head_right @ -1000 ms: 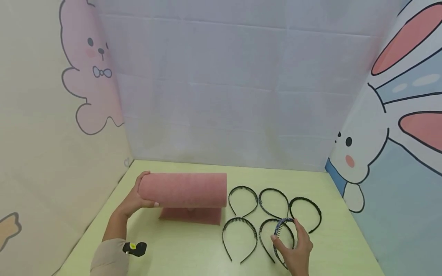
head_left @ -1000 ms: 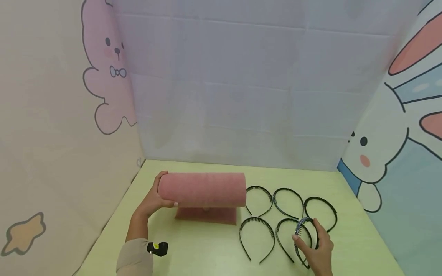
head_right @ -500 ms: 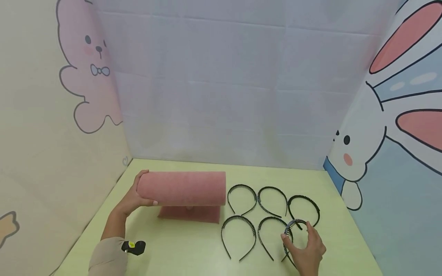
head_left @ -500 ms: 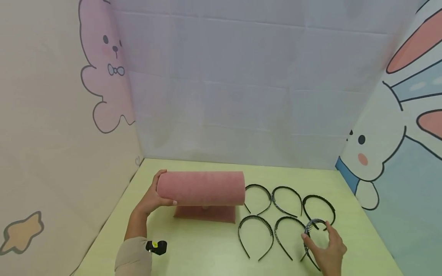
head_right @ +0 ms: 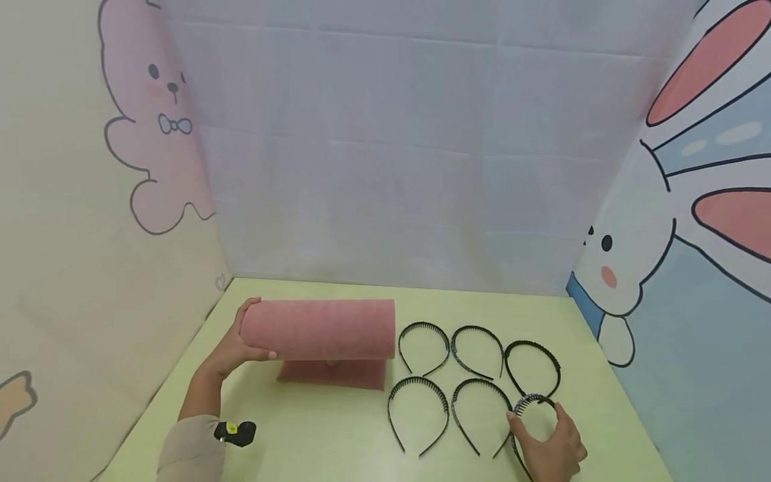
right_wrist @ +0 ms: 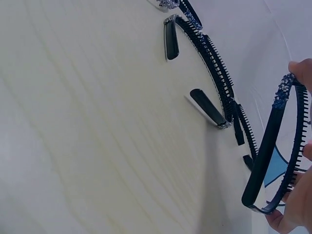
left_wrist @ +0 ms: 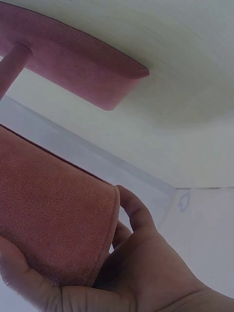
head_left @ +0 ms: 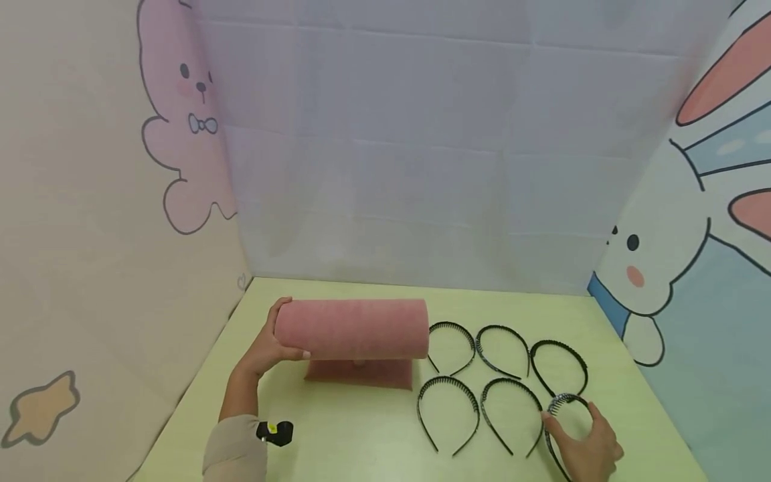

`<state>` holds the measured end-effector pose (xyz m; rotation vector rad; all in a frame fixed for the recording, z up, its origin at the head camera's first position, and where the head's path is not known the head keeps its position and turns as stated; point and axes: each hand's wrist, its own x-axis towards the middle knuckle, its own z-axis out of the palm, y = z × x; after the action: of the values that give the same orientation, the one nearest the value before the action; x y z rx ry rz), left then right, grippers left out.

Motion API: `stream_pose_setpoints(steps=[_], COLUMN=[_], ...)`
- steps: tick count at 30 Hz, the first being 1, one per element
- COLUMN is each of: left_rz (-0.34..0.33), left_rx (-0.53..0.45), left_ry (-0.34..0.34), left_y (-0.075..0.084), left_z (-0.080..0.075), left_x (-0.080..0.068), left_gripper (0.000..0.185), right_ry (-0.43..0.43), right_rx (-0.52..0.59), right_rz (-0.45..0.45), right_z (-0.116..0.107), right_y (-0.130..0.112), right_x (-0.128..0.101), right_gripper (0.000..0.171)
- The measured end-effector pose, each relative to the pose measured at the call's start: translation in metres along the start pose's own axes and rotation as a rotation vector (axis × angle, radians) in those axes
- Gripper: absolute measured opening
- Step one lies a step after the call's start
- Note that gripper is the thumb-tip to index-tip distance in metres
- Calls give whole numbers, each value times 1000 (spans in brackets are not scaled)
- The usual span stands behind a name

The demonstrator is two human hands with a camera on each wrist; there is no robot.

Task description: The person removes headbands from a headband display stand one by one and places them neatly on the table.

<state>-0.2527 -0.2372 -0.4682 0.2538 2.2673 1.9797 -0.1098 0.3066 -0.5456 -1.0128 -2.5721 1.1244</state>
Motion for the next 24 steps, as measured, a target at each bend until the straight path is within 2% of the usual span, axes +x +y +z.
stream_pose_setpoints(steps=[5,12,24], left_rz=[12,30,15], left_rx=[53,68,84], left_ry=[7,4,16], left_y=[-9,-8,-9], left_z=[-3,-5,-3], left_x=[3,3,2], left_gripper=[117,116,116], right_ry=[6,46,-29], right_rx=[-8,-11,-131], right_rz=[47,42,83], right_z=[4,8,5], right_y=[10,15,22], right_x=[5,16,20], right_gripper=[109,109,118])
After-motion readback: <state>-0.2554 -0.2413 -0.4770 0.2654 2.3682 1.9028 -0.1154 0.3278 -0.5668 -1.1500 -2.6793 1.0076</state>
